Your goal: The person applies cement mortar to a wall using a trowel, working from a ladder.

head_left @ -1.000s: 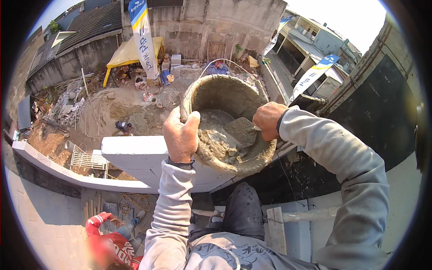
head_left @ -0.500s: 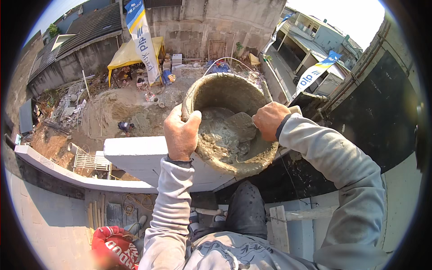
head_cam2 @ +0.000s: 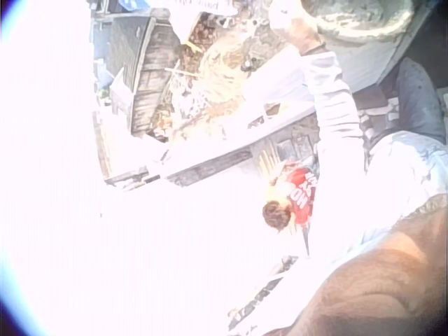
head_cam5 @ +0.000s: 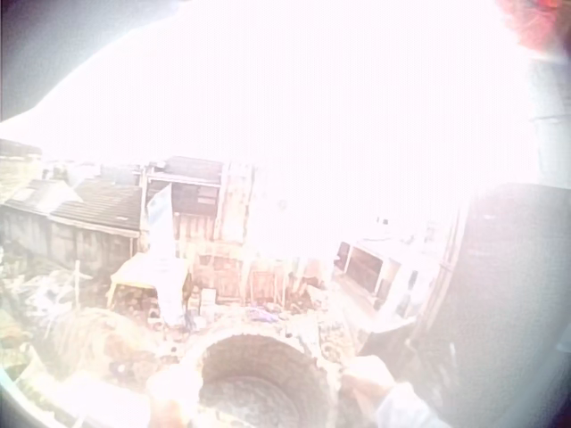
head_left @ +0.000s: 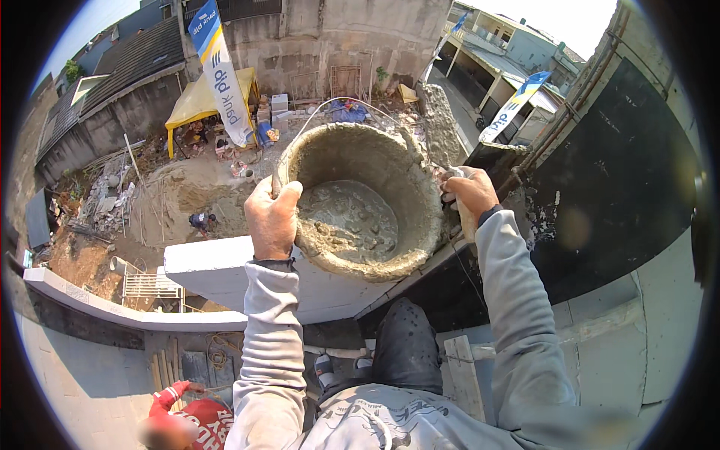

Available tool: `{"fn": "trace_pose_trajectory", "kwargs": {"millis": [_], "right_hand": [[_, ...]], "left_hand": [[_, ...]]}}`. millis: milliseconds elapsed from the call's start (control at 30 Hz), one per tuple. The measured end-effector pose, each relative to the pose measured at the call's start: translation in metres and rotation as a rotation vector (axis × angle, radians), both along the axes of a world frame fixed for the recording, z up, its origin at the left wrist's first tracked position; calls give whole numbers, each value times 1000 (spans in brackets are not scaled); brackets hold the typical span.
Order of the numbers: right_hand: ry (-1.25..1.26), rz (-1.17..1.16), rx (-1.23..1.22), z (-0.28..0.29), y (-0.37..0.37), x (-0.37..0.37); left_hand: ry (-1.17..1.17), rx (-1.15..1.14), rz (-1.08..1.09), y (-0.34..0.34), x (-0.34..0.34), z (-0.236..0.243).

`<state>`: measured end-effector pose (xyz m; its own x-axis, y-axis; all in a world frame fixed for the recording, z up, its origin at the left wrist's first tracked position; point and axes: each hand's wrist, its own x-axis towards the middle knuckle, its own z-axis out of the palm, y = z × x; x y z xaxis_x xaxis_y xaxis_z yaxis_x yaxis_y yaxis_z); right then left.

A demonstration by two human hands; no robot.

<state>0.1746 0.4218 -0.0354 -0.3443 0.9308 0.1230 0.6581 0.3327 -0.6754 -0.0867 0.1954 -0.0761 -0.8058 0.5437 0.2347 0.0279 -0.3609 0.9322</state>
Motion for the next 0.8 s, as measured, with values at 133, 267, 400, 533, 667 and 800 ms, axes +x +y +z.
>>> {"fn": "trace_pose_trajectory", "kwargs": {"millis": [133,267,400,533,667,800], "right_hand": [[479,159,-452,-25,10,-19],[637,-12,-595,-17,0,-16],[744,-49,-618,-14,-17,-25],[748,2,-607,-20,-39,-31],[724,65,-641,-40,-66,-35],[732,105,-629,-50,-75,-33]], "left_hand": [[32,-22,28,7,-7,6],[138,-158,10,14,-16,24],[175,-154,-69,20,-38,48],[298,-254,-110,17,-56,75],[285,-323,-192,11,-68,78],[241,-312,-263,4,-63,84]]}}
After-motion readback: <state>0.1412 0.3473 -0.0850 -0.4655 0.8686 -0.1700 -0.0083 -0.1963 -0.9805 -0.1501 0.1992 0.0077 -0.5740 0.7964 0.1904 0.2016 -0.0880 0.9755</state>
